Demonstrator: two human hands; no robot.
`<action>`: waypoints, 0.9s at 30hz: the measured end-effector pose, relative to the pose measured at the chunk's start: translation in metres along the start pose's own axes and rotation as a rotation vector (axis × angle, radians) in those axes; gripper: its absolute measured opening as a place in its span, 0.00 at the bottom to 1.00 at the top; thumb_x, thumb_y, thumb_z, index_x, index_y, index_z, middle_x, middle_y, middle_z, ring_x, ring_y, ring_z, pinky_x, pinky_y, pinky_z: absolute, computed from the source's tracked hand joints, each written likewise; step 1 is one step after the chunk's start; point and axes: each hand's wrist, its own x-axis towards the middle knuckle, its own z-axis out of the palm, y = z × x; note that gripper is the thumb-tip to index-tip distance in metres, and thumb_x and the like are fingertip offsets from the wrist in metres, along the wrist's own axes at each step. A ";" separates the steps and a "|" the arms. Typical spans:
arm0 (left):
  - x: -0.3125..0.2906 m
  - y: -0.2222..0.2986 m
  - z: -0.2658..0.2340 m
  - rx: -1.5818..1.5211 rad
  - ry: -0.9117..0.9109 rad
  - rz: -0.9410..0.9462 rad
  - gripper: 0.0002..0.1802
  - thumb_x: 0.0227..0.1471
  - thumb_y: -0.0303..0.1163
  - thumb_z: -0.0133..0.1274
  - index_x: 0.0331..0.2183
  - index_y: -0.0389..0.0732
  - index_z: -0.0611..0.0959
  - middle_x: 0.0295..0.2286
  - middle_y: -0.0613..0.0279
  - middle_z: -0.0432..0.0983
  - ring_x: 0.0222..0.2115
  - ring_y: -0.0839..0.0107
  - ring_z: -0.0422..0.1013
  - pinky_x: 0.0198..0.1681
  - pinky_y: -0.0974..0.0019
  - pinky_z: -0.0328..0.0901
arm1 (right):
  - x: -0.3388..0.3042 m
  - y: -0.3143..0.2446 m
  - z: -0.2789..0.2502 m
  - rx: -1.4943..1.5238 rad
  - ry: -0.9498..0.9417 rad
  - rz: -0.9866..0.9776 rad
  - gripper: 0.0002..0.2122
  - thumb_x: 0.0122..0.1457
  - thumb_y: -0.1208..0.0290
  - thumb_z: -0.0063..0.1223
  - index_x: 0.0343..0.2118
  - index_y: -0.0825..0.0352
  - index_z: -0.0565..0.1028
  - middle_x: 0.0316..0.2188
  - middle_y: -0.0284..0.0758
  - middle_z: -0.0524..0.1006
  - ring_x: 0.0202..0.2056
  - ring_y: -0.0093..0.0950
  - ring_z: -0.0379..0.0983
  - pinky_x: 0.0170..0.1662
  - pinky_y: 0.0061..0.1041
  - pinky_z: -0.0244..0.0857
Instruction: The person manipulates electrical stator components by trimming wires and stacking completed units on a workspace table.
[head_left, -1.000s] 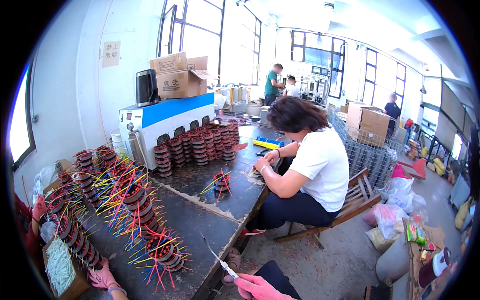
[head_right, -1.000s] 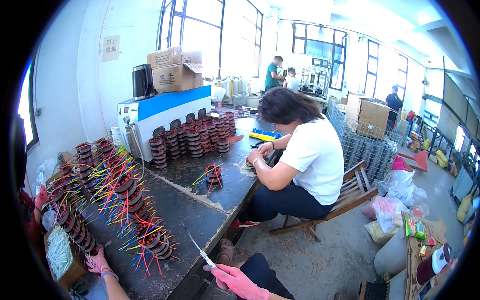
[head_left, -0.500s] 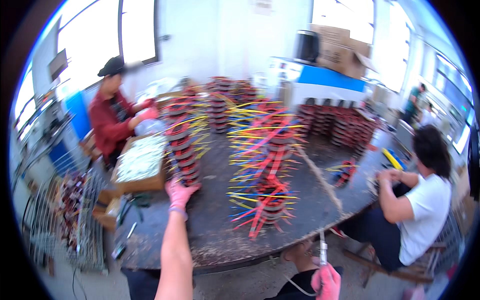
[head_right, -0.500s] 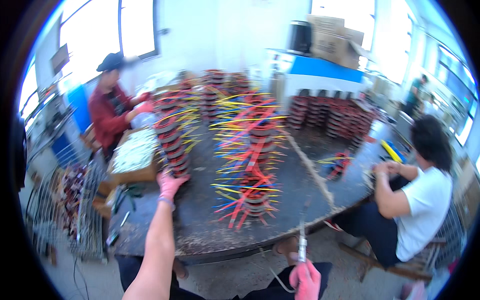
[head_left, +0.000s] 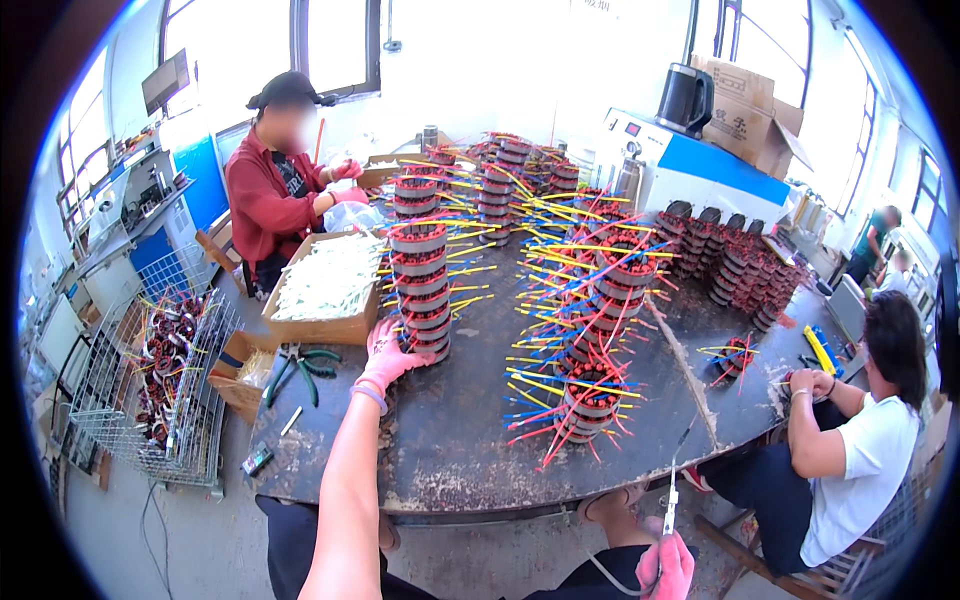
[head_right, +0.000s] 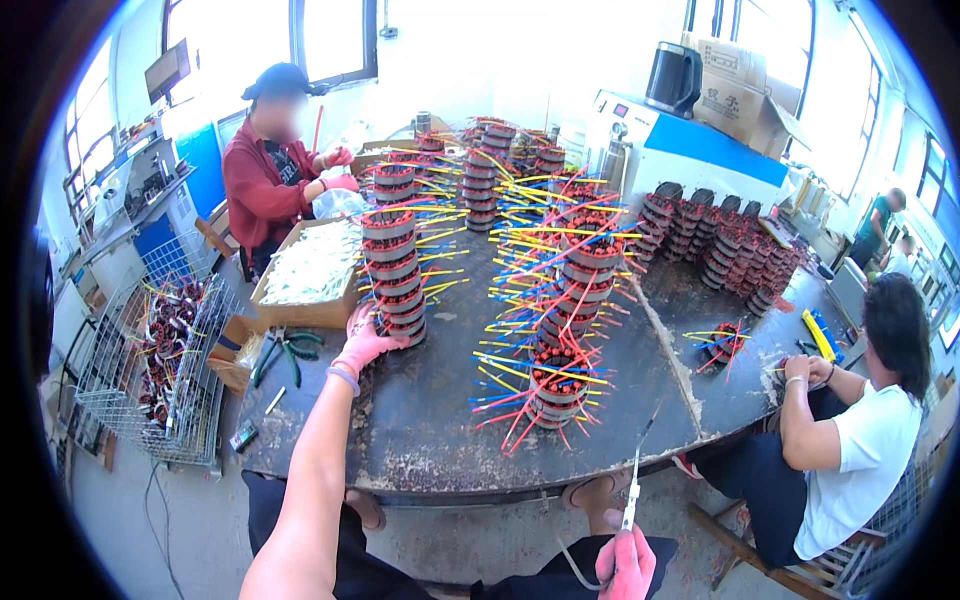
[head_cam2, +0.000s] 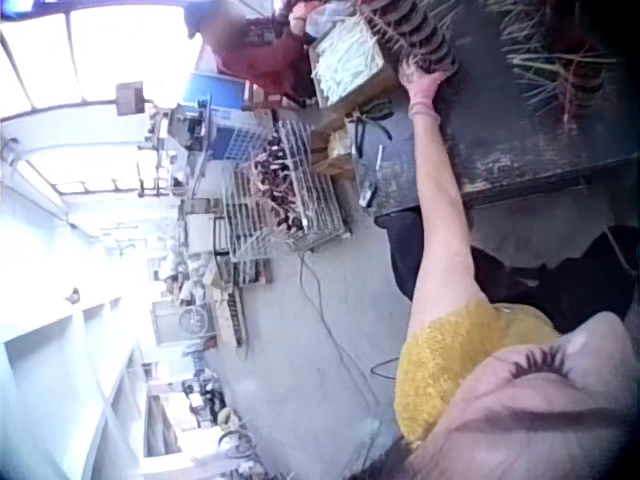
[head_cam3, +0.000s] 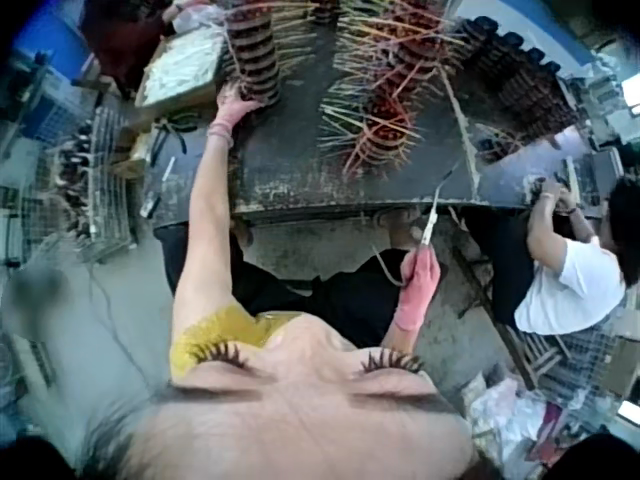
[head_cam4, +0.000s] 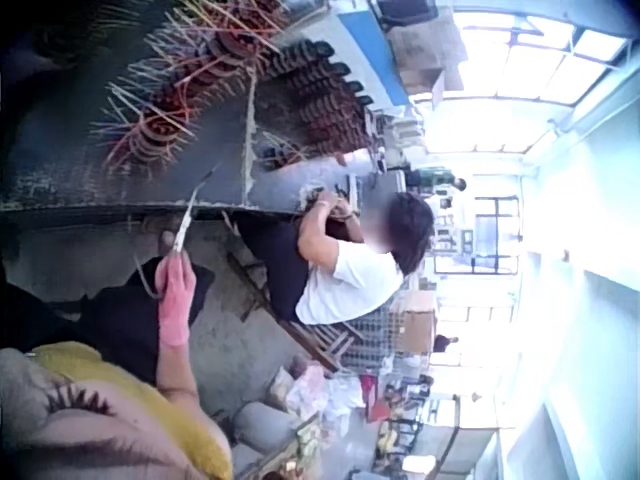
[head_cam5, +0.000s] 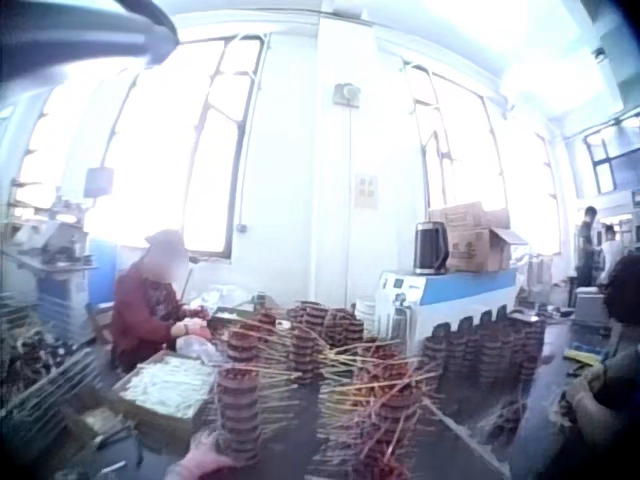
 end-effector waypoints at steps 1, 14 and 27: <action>-0.014 0.005 0.004 0.049 0.063 -0.101 0.62 0.26 0.64 0.66 0.58 0.36 0.65 0.58 0.50 0.57 0.61 0.53 0.50 0.65 0.54 0.41 | 0.001 0.006 -0.006 0.008 -0.009 -0.028 0.13 0.67 0.63 0.43 0.27 0.64 0.72 0.13 0.22 0.58 0.14 0.13 0.48 0.18 0.18 0.39; -0.048 0.068 0.063 -1.770 0.255 -0.786 0.37 0.47 0.51 0.63 0.47 0.34 0.71 0.40 0.46 0.73 0.38 0.55 0.74 0.41 0.61 0.73 | -0.007 0.011 -0.023 0.096 -0.078 0.011 0.15 0.67 0.63 0.42 0.45 0.70 0.75 0.14 0.21 0.58 0.15 0.13 0.49 0.18 0.16 0.40; 0.020 0.091 0.107 -1.882 0.821 -0.889 0.39 0.50 0.44 0.62 0.48 0.34 0.55 0.41 0.40 0.70 0.32 0.51 0.76 0.33 0.58 0.77 | 0.003 0.005 -0.035 0.014 0.010 -0.006 0.17 0.66 0.62 0.44 0.19 0.61 0.64 0.12 0.22 0.57 0.13 0.13 0.48 0.18 0.19 0.38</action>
